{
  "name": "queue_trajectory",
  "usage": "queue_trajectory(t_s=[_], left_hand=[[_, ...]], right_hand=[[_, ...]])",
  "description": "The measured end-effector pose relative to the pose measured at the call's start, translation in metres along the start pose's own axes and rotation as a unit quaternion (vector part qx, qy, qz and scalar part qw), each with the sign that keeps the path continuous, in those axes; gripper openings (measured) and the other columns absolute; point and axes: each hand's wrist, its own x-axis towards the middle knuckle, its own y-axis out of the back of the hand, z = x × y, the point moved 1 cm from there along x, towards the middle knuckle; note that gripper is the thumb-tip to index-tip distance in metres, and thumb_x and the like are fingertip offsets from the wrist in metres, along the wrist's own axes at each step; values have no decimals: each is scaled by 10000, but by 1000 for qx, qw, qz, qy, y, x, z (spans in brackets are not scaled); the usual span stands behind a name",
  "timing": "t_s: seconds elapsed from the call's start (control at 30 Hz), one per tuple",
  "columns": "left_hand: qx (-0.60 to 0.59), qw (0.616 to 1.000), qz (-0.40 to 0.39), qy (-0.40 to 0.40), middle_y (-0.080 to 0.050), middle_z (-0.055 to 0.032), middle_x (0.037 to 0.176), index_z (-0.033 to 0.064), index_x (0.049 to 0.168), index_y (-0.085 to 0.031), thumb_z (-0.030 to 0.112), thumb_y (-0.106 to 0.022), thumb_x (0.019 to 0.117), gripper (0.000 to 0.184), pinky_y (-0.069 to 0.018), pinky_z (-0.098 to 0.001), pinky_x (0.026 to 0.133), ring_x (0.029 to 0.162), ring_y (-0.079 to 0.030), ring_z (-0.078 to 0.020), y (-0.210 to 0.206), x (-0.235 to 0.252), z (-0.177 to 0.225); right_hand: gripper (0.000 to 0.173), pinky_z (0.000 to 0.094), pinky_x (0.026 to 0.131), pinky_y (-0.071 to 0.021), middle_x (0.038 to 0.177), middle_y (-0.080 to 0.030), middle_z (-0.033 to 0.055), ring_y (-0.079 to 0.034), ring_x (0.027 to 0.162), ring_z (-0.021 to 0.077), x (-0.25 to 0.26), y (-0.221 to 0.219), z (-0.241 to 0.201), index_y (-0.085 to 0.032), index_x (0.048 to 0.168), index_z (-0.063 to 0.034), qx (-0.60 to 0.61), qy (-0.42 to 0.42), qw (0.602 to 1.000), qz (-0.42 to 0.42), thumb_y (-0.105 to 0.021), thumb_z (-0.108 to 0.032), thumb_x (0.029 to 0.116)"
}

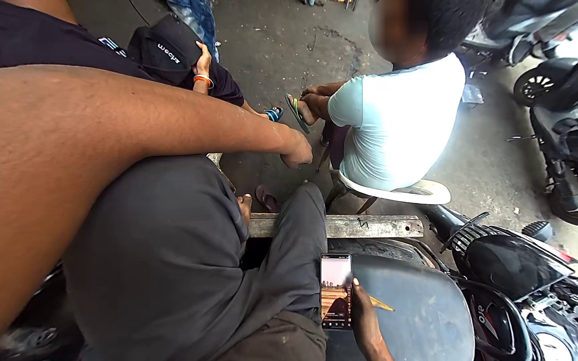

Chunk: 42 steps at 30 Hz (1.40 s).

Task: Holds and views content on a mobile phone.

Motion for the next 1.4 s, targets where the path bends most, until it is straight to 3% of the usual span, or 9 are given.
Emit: queue_trajectory(t_s=[0.23,0.93,1.4], left_hand=[[-5,1000,1,-11,-714,-132,1060,70,1123,-707,172,-695,944,206,-536,-547,871,1040,-685,-335,-2,3,-3],[-12,1000,8,-7,-716,-133,1053,80,1114,-716,162,-707,928,204,-536,-555,864,1034,-685,-339,-2,3,-4],[-8,1000,1,-1,-711,-123,1023,75,1097,-709,156,-695,933,183,-539,-537,841,1000,-689,-323,-2,1,-4]], right_hand=[[512,313,906,-562,1058,-710,110,-687,981,139,0,0,0,-603,1257,2,0,-5,1000,-7,-266,-338,1077],[531,337,968,-548,1146,-700,139,-678,1065,168,0,1,1,-591,1295,19,-3,2,1000,-17,-278,-348,1074],[507,327,952,-557,1125,-707,135,-687,1040,161,0,0,0,-593,1289,18,6,3,1000,-21,-294,-331,1074]])
